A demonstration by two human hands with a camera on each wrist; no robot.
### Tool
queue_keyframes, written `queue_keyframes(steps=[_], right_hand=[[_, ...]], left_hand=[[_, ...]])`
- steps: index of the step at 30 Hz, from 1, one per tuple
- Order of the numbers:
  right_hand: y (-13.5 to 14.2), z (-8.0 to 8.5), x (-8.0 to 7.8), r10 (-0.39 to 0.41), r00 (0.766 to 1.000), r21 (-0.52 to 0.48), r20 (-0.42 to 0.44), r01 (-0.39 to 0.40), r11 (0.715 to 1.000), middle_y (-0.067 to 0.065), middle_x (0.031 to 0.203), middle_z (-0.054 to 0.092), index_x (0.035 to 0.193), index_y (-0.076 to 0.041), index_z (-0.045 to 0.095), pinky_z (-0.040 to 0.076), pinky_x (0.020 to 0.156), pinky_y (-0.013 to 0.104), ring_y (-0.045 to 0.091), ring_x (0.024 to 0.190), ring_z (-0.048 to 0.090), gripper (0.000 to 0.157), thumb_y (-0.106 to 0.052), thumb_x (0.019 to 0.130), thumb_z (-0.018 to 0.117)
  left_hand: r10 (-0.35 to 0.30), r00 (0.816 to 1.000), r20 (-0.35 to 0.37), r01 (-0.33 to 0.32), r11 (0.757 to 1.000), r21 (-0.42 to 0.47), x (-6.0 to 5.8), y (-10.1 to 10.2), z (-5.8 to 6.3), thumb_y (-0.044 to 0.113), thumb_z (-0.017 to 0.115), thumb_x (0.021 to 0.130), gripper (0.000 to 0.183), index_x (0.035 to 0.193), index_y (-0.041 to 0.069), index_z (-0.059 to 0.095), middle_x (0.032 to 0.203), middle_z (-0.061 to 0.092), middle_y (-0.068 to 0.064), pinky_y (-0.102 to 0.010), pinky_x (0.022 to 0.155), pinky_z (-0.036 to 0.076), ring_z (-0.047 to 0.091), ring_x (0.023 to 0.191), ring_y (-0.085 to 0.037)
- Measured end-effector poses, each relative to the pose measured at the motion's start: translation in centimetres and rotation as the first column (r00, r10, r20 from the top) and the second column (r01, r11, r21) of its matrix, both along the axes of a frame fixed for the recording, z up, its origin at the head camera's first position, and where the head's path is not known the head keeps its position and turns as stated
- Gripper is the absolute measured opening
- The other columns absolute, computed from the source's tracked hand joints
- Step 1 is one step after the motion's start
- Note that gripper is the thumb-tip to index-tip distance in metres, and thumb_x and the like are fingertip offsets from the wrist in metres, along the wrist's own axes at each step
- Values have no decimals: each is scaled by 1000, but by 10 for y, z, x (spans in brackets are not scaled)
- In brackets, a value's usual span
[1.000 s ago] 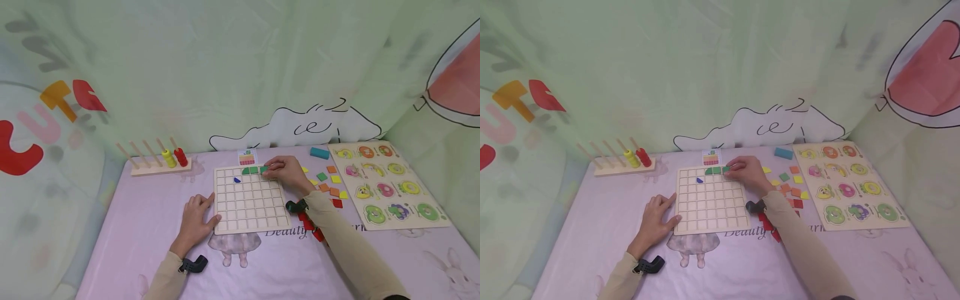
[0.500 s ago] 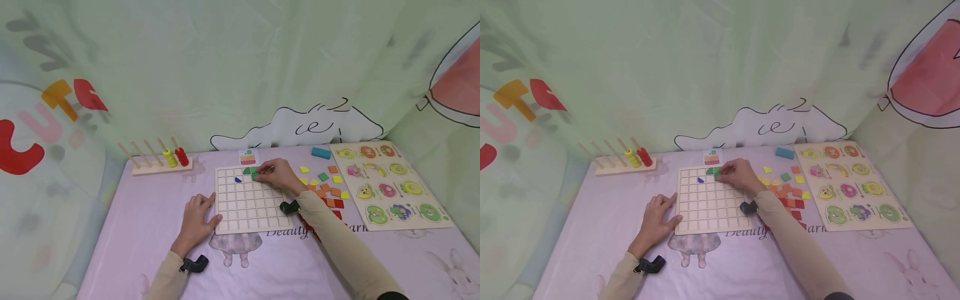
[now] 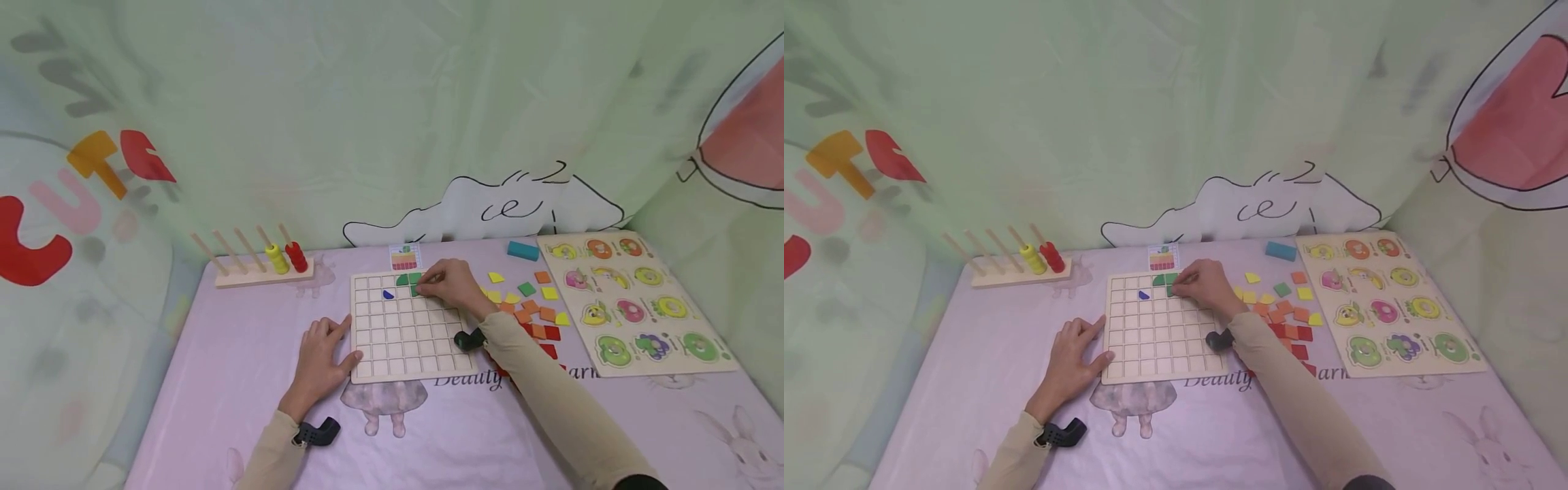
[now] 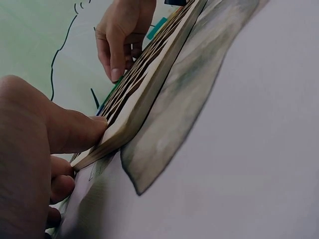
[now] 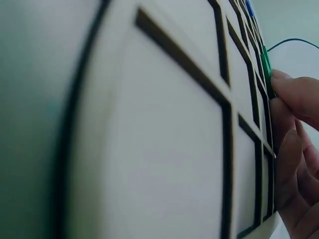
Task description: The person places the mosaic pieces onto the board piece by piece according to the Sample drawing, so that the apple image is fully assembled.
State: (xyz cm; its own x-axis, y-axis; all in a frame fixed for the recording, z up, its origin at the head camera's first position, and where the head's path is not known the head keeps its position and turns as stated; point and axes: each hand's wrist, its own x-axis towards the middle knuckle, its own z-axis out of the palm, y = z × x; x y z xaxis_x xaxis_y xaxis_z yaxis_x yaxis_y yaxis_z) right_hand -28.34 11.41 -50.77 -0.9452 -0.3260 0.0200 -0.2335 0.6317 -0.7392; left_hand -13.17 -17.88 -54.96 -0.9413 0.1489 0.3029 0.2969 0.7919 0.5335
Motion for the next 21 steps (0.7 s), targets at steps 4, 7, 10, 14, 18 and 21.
queue_keyframes(steps=[4,7,10,14,18,21], right_hand=[[11,6,5,-36,999,-11,-22,36,999,11,108,76,106,-9,85,49,74,31,23,87,65,20,-23,93,83],[35,15,5,-93,996,33,-8,93,995,12,114,75,116,-9,82,49,75,32,26,89,65,27,-28,96,79],[70,25,4,-120,993,113,-6,120,986,16,119,74,122,-7,79,50,77,32,30,94,65,32,-29,99,75],[118,38,7,-140,990,216,-28,142,966,23,117,73,122,1,76,53,74,33,37,100,68,36,-26,98,75],[153,44,11,-176,984,311,28,159,937,26,114,71,121,5,74,56,78,43,40,102,65,41,-26,95,79],[167,40,12,-179,978,363,108,129,923,24,115,71,121,3,72,56,84,49,39,103,62,45,-29,92,82]], left_hand=[[0,1000,2,0,1000,3,0,0,0,31,76,86,69,147,3,62,101,55,-6,-37,81,32,43,91,-19],[-2,1000,1,2,1000,2,0,0,0,31,76,86,69,147,2,62,101,56,-6,-36,80,33,43,92,-20],[0,1000,5,0,1000,-4,0,1,-1,31,77,86,69,147,2,62,101,56,-6,-36,80,33,44,92,-20],[5,1000,7,-5,1000,-7,0,0,-1,31,77,86,69,147,2,62,102,56,-7,-36,80,32,44,92,-20],[4,1000,12,-4,1000,-4,0,0,0,31,77,86,69,147,2,62,101,55,-6,-36,80,32,43,92,-19],[8,1000,14,-8,1000,-6,0,0,0,31,77,86,68,147,3,62,101,55,-6,-35,79,32,43,91,-19]])
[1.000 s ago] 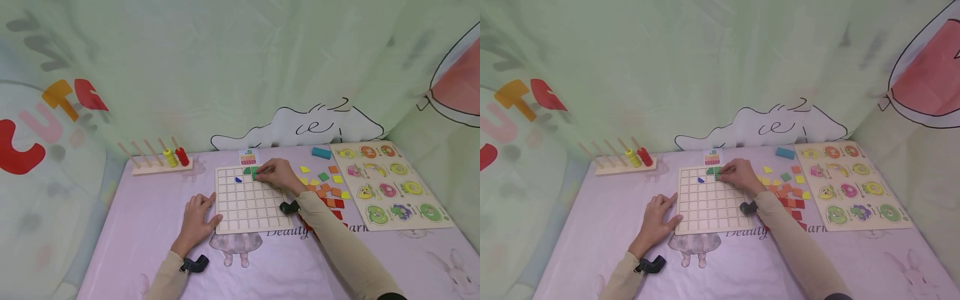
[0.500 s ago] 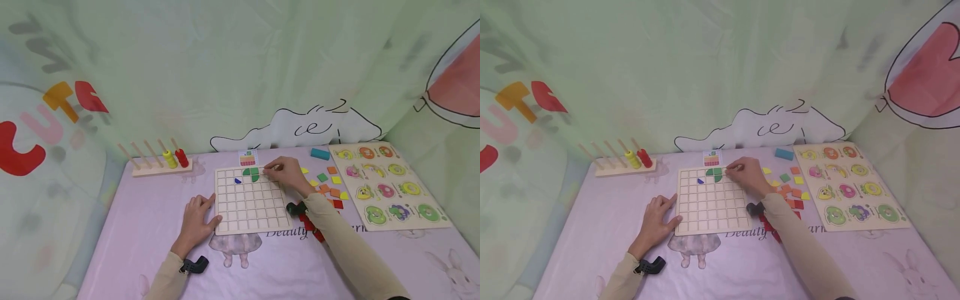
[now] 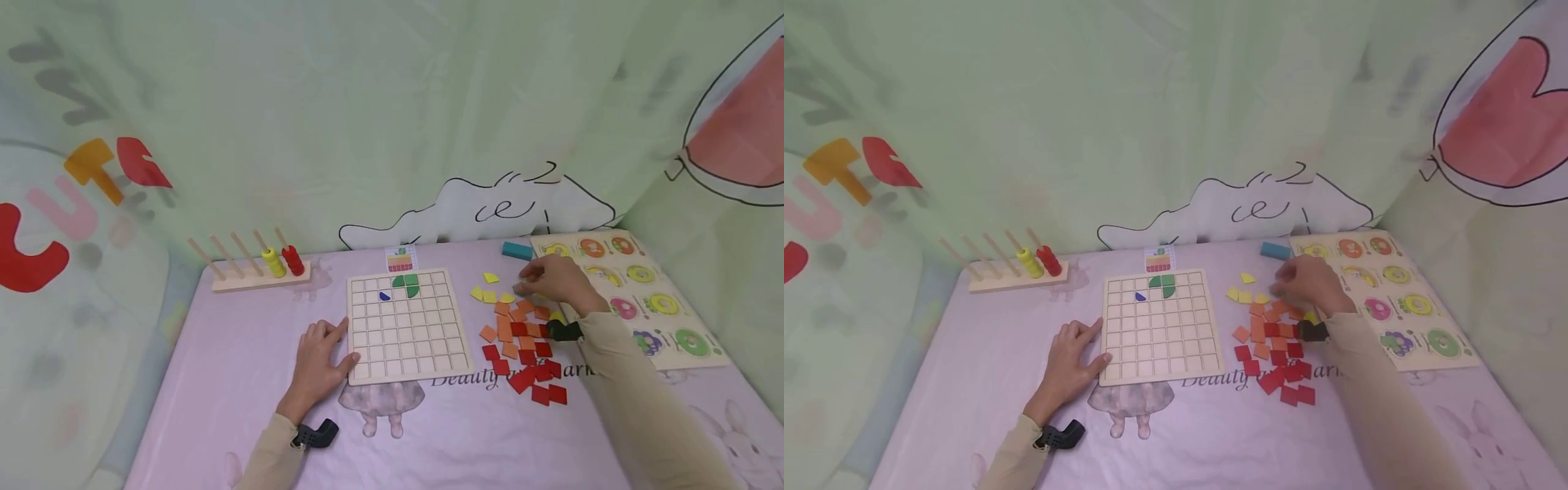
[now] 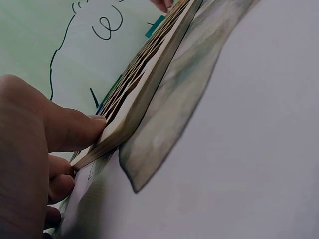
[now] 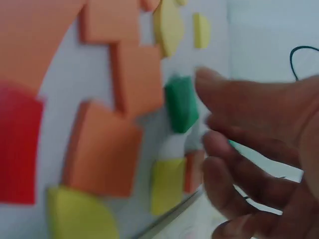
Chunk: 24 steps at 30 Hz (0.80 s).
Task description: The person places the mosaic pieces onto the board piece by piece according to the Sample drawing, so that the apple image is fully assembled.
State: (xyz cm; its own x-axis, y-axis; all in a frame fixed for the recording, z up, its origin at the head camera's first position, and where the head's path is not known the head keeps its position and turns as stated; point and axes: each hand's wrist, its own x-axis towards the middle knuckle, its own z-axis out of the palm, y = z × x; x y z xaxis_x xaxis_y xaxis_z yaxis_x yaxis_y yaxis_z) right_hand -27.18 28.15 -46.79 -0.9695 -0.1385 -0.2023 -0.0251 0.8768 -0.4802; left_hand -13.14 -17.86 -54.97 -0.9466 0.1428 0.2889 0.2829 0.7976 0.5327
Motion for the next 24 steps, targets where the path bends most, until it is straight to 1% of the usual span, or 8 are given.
queue_keyframes(steps=[3,8,11,14,17,21,23,24], right_hand=[[5,-9,-2,7,999,13,49,-8,1000,22,115,70,121,1,71,55,84,48,37,103,60,45,-31,90,84],[5,-14,-2,15,999,-19,32,-14,1000,20,109,67,117,1,68,54,79,40,34,98,59,42,-28,91,84],[0,-14,-1,34,999,-74,0,-34,997,18,103,69,118,0,66,52,73,35,30,91,61,42,-28,92,82],[-10,-15,-1,20,999,-178,-33,-26,984,16,96,73,120,-1,65,52,68,32,26,82,64,41,-30,95,80],[-23,-18,-2,-26,998,-322,-50,8,947,14,92,76,120,-3,68,54,65,30,23,75,67,39,-32,96,79],[-45,-25,-6,-70,997,-495,-46,38,868,8,94,81,124,-4,72,59,68,26,12,76,72,43,-34,95,81],[-58,-29,-7,-75,997,-531,-32,47,846,5,98,82,128,-5,72,58,74,21,5,82,73,46,-34,94,82],[-65,-31,-8,-71,997,-539,-27,46,841,4,100,83,129,-6,73,57,77,20,3,85,73,47,-34,93,82]], left_hand=[[3,1000,-2,-3,1000,3,1,-1,0,30,77,86,68,147,3,63,101,55,-6,-35,79,32,43,91,-19],[-3,1000,-9,3,1000,10,1,0,0,31,77,86,68,146,3,63,100,54,-5,-36,80,32,43,91,-18],[-4,1000,-7,4,1000,14,1,0,1,30,78,86,68,146,3,63,99,54,-5,-36,81,32,43,92,-19],[-5,1000,-3,5,1000,12,0,0,1,30,77,86,68,147,3,62,100,54,-5,-37,82,33,43,92,-19],[-5,1000,2,5,1000,8,0,0,1,31,77,87,69,148,3,62,101,55,-5,-37,83,33,44,93,-19],[-3,1000,4,3,1000,11,0,0,1,31,77,86,69,147,3,62,100,55,-5,-37,82,33,43,93,-19],[-2,1000,5,2,1000,13,0,0,1,32,77,87,69,147,3,62,100,55,-5,-37,82,33,43,93,-19],[-4,1000,4,3,1000,14,-1,0,1,31,77,86,69,147,3,62,100,55,-5,-37,82,32,43,92,-19]])
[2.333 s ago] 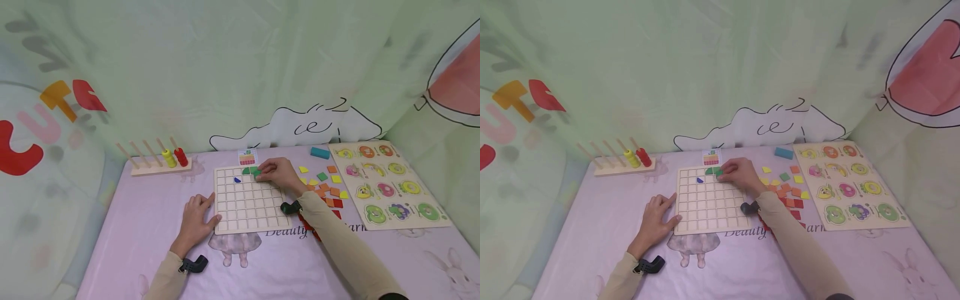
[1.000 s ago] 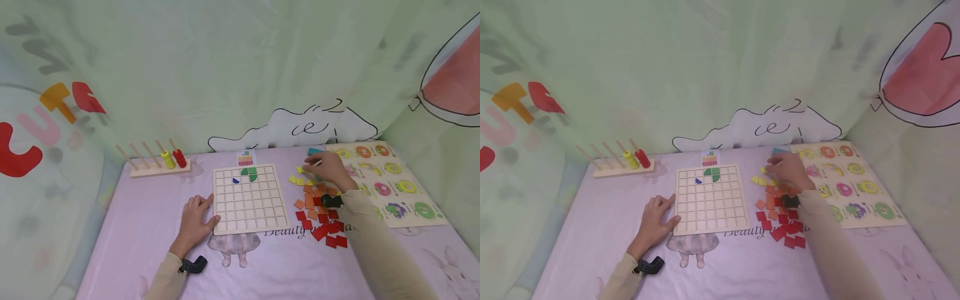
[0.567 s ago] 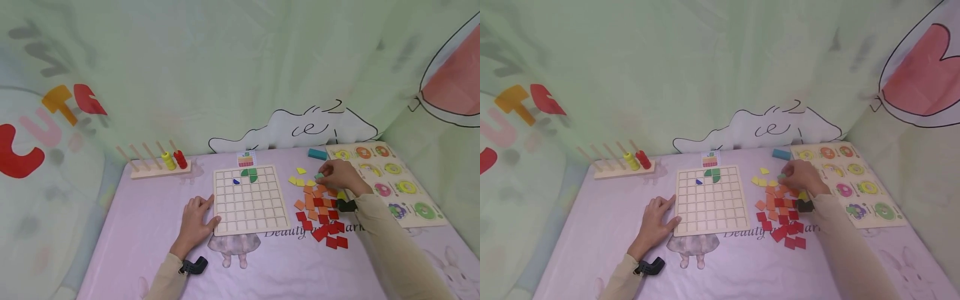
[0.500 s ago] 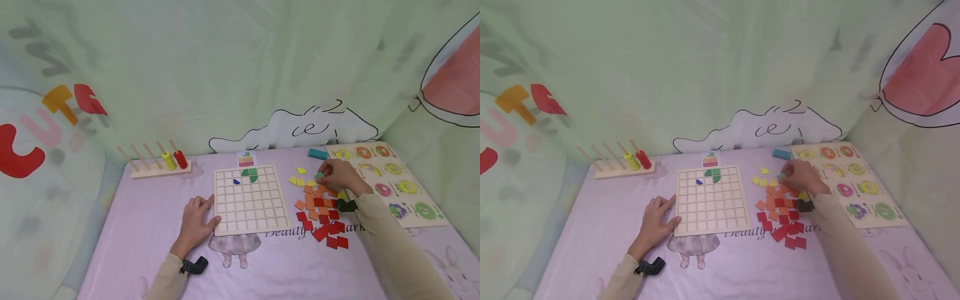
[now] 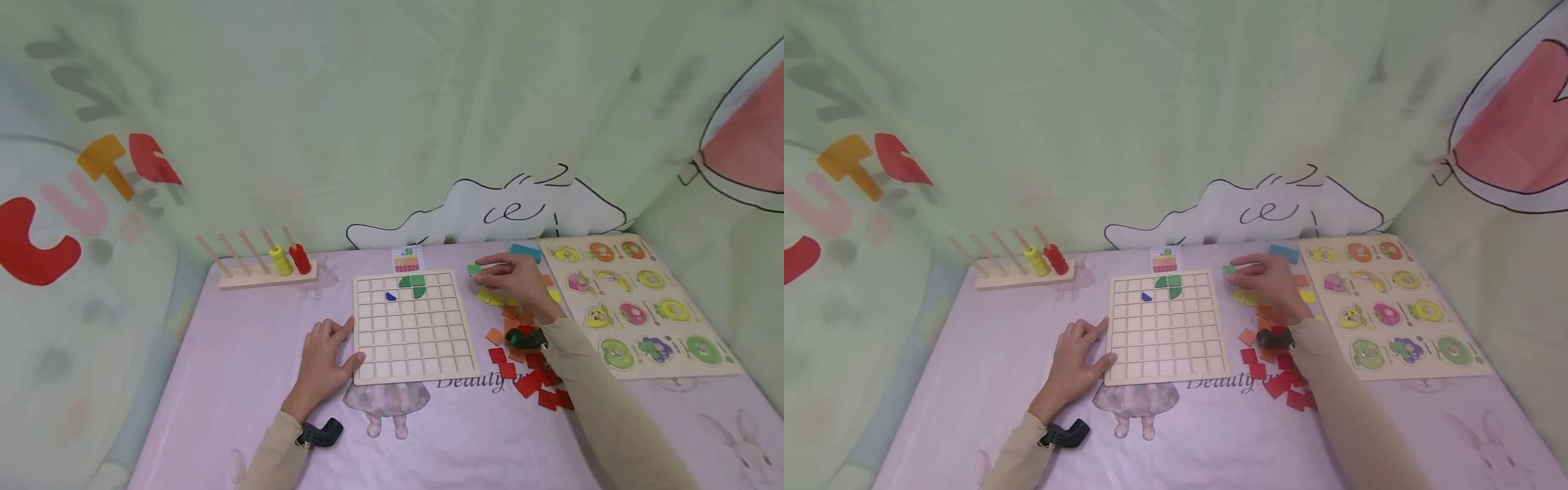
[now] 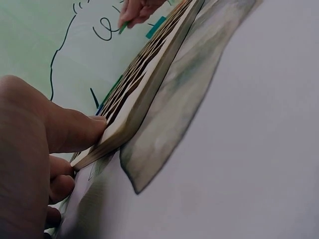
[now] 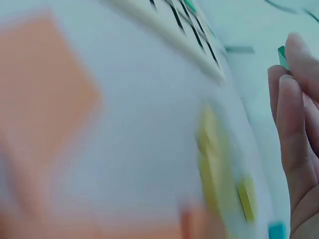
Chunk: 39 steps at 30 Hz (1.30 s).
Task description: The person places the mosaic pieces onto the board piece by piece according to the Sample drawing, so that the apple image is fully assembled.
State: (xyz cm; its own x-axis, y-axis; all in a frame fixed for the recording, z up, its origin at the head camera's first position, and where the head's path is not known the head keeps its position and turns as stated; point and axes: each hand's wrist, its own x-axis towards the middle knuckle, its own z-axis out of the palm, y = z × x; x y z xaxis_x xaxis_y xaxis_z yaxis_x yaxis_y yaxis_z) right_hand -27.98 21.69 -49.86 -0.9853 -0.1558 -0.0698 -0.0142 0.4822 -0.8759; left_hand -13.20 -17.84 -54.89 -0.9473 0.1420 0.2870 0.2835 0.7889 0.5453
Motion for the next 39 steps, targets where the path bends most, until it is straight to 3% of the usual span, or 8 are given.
queue_keyframes(steps=[4,11,18,25,32,39], right_hand=[[-27,-6,-3,3,1000,15,2,-3,1000,5,104,82,129,-12,75,52,79,18,1,94,71,44,-33,92,84],[-74,-14,-3,62,998,5,-29,-62,998,10,105,79,123,-9,77,53,77,22,18,90,72,35,-22,92,84],[-106,-20,-2,170,979,90,-111,-161,983,5,96,69,112,-12,81,43,69,28,19,78,54,28,-23,87,88],[-120,-15,1,281,949,155,-143,-259,953,6,86,65,107,-7,83,42,70,30,18,73,51,27,-16,83,91],[-121,-14,1,280,952,168,-123,-258,951,1,80,63,108,-8,82,41,66,28,16,69,51,28,-18,83,90],[-121,-15,-1,301,943,185,-142,-274,944,0,74,65,103,-8,84,41,62,27,14,64,52,19,-19,88,85]], left_hand=[[-2,1000,0,2,1000,-2,-1,1,0,31,77,87,69,148,3,62,100,55,-4,-37,83,33,43,93,-19],[2,1000,-5,-2,1000,-6,0,2,0,30,78,86,68,147,3,62,99,54,-4,-37,83,33,43,93,-19],[3,1000,-5,-3,1000,-1,0,1,2,29,78,86,68,146,2,63,100,54,-5,-37,82,32,43,94,-20],[7,1000,-11,-7,1000,-24,-1,0,0,30,78,86,69,147,2,62,100,55,-5,-37,82,34,44,93,-20],[2,1000,-17,-2,1000,-17,-1,0,0,30,78,85,69,147,3,62,100,55,-5,-37,82,34,44,93,-20],[1,1000,-14,-1,1000,-7,-2,0,0,30,78,84,70,147,2,62,100,56,-5,-38,82,35,44,92,-20]])
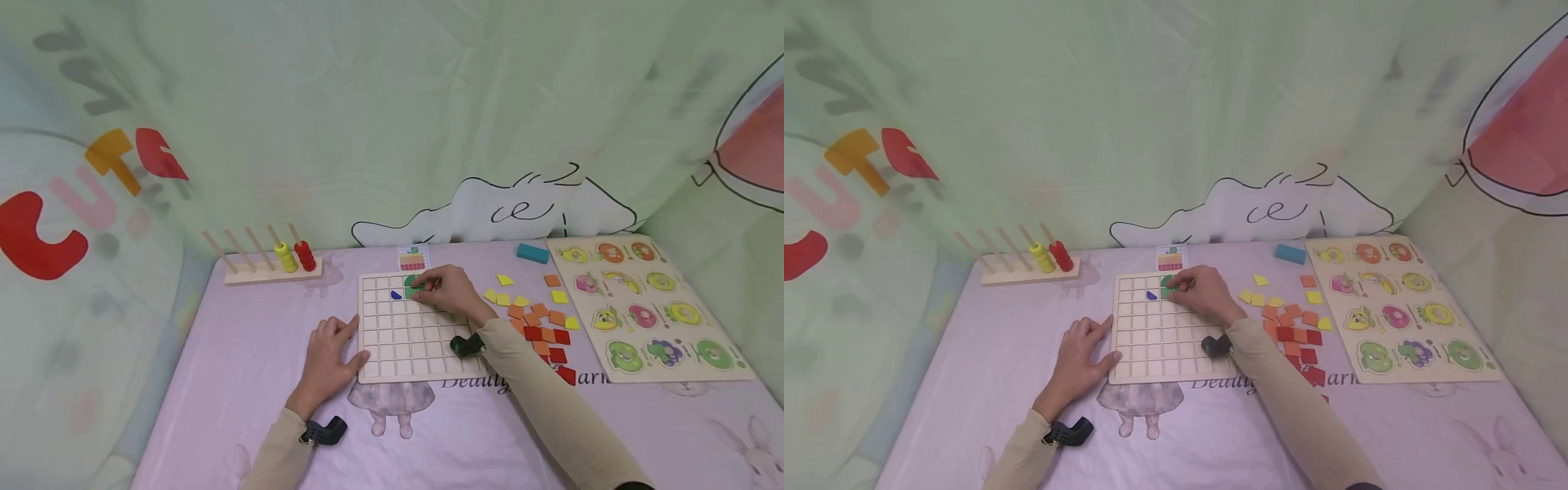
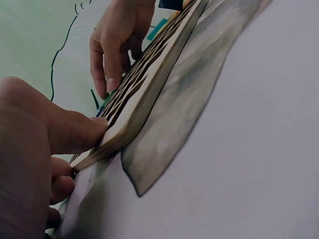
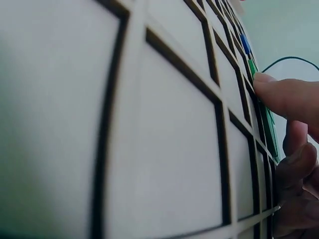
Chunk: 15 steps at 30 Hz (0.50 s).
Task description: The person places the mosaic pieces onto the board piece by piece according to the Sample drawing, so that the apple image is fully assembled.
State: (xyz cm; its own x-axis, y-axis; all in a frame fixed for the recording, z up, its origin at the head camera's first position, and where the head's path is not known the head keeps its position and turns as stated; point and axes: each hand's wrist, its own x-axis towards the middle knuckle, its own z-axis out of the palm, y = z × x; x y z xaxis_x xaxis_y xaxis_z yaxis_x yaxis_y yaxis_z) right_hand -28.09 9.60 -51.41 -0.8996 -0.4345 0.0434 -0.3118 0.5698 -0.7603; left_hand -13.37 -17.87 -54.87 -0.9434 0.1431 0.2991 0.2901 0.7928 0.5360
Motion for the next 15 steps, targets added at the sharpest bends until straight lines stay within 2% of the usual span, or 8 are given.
queue_keyframes(steps=[9,12,15], right_hand=[[8,8,-1,36,999,21,-7,-36,999,0,80,67,112,-9,83,44,66,28,16,71,55,24,-22,92,83],[25,17,-4,-47,999,74,-7,47,996,4,88,68,118,-10,81,45,69,30,21,79,57,28,-27,95,80],[52,29,-6,-183,983,177,-16,183,967,11,101,70,125,-7,77,47,75,36,28,90,59,35,-30,98,76]], left_hand=[[7,1000,6,-7,1000,-6,0,0,-1,30,77,85,69,147,3,62,101,56,-5,-37,82,34,44,92,-19],[7,1000,2,-7,1000,-6,1,0,-2,31,77,85,69,147,3,62,102,56,-5,-37,82,34,45,93,-19],[7,1000,2,-6,1000,-11,1,-1,-1,31,77,86,69,147,2,62,102,57,-6,-37,82,35,45,93,-20]])
